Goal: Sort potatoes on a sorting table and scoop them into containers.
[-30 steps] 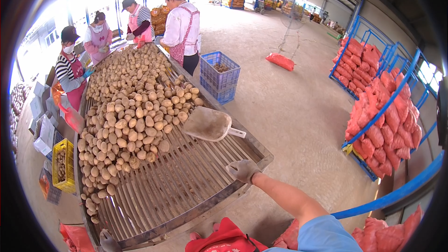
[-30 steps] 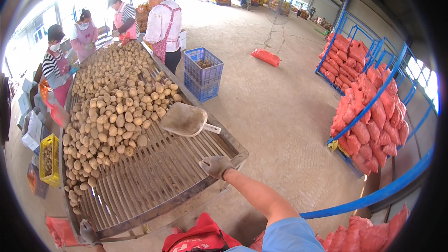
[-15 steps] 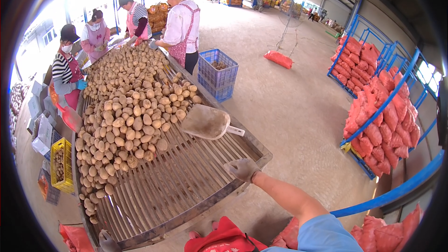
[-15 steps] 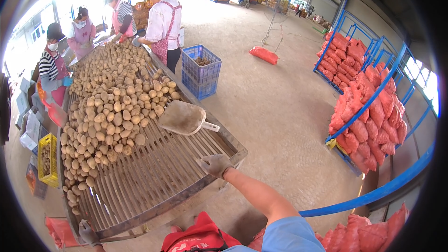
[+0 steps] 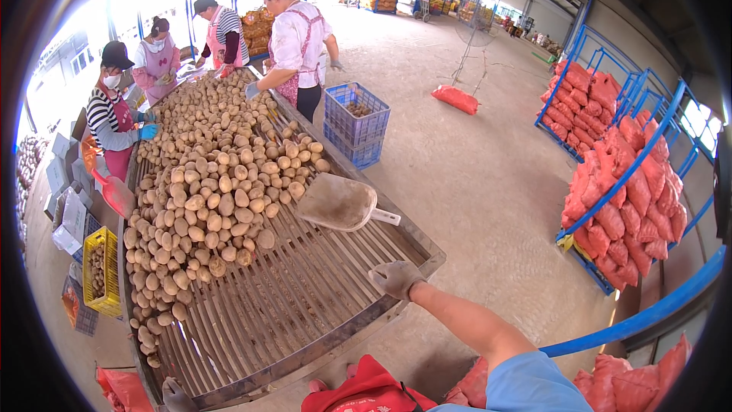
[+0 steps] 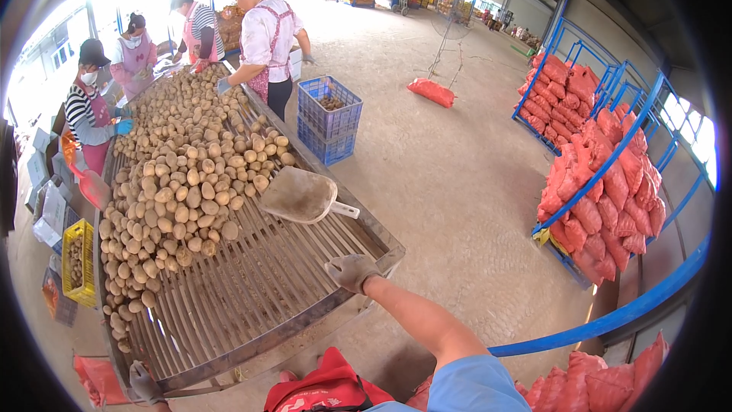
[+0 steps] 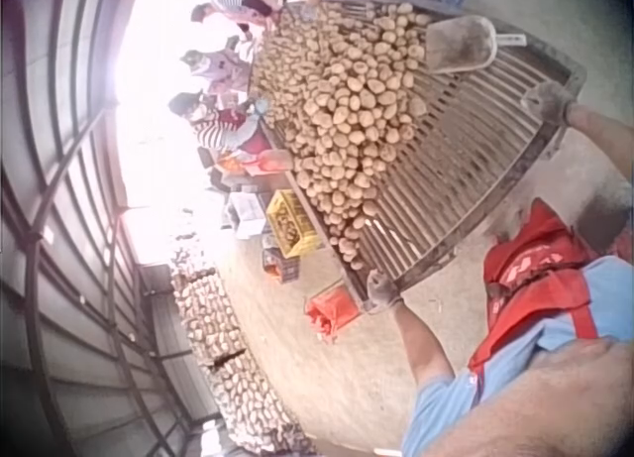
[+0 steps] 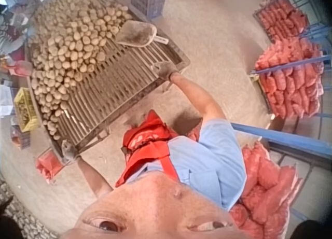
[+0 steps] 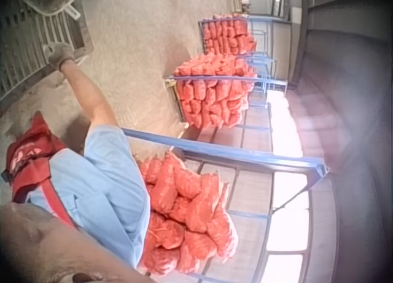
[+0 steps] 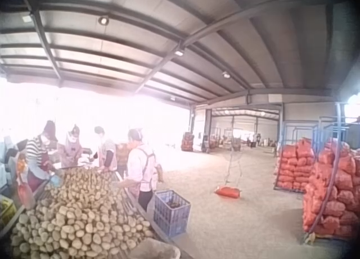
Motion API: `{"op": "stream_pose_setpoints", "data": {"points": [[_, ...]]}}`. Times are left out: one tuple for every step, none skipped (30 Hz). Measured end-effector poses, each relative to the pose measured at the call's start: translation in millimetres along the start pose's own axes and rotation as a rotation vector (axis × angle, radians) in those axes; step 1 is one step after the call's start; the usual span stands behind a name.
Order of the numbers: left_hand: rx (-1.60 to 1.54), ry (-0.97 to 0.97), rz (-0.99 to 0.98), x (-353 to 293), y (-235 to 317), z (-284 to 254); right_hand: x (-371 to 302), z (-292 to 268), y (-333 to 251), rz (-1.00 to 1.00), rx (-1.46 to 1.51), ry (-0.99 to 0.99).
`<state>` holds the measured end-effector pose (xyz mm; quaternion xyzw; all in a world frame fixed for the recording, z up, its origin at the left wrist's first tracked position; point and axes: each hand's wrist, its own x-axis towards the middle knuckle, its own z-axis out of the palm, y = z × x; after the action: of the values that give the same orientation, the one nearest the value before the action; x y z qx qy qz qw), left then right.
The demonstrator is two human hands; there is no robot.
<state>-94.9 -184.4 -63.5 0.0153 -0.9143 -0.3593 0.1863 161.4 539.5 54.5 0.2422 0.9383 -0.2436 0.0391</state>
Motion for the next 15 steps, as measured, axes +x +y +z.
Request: {"op": "stream_pose_setpoints", "data": {"points": [[0.000, 0.001, 0.000, 0.3, -1.2, -0.3, 0.5, 1.1, 1.1, -0.001, 0.000, 0.001], [0.036, -0.004, 0.000, 0.7, -1.0, -0.7, 0.9, 1.9, 1.7, 0.010, 0.007, -0.001], [0.072, -0.008, -0.001, 0.7, -0.7, -1.0, 1.4, 2.7, 2.4, 0.021, 0.014, -0.004], [0.072, -0.008, -0.001, 0.2, -0.3, -0.7, 2.0, 3.4, 3.0, 0.021, 0.014, -0.004], [0.063, -0.006, 0.000, -0.5, 0.9, -0.4, 2.5, 3.5, 3.5, 0.019, 0.014, -0.001], [0.054, -0.004, 0.001, -1.1, 2.0, -0.2, 2.8, 3.6, 4.0, 0.017, 0.014, 0.001], [0.054, -0.004, 0.000, -1.5, 3.2, -0.1, 3.0, 3.8, 4.5, 0.017, 0.013, 0.001], [0.061, -0.008, -0.009, -1.8, 3.6, -0.6, 3.1, 4.2, 4.7, 0.013, 0.008, 0.004], [0.067, -0.013, -0.018, -2.0, 4.0, -0.9, 3.2, 4.5, 4.9, 0.009, 0.002, 0.007], [0.067, -0.012, -0.019, -2.1, 4.4, -1.3, 3.3, 4.8, 5.2, 0.008, 0.002, 0.007], [0.059, 0.000, 0.007, -1.8, 4.5, -1.0, 3.8, 4.9, 5.7, 0.021, -0.008, -0.008], [0.052, 0.012, 0.032, -1.4, 4.6, -0.7, 4.1, 5.0, 6.1, 0.034, -0.019, -0.022], [0.051, 0.012, 0.033, -1.3, 4.6, -1.5, 4.3, 5.2, 6.6, 0.034, -0.019, -0.021], [0.071, -0.015, 0.019, -1.8, 4.4, -3.3, 4.6, 5.0, 6.5, 0.035, -0.027, -0.027], [0.090, -0.043, 0.006, -1.9, 4.4, -4.0, 4.7, 4.9, 6.5, 0.037, -0.035, -0.032]]}}
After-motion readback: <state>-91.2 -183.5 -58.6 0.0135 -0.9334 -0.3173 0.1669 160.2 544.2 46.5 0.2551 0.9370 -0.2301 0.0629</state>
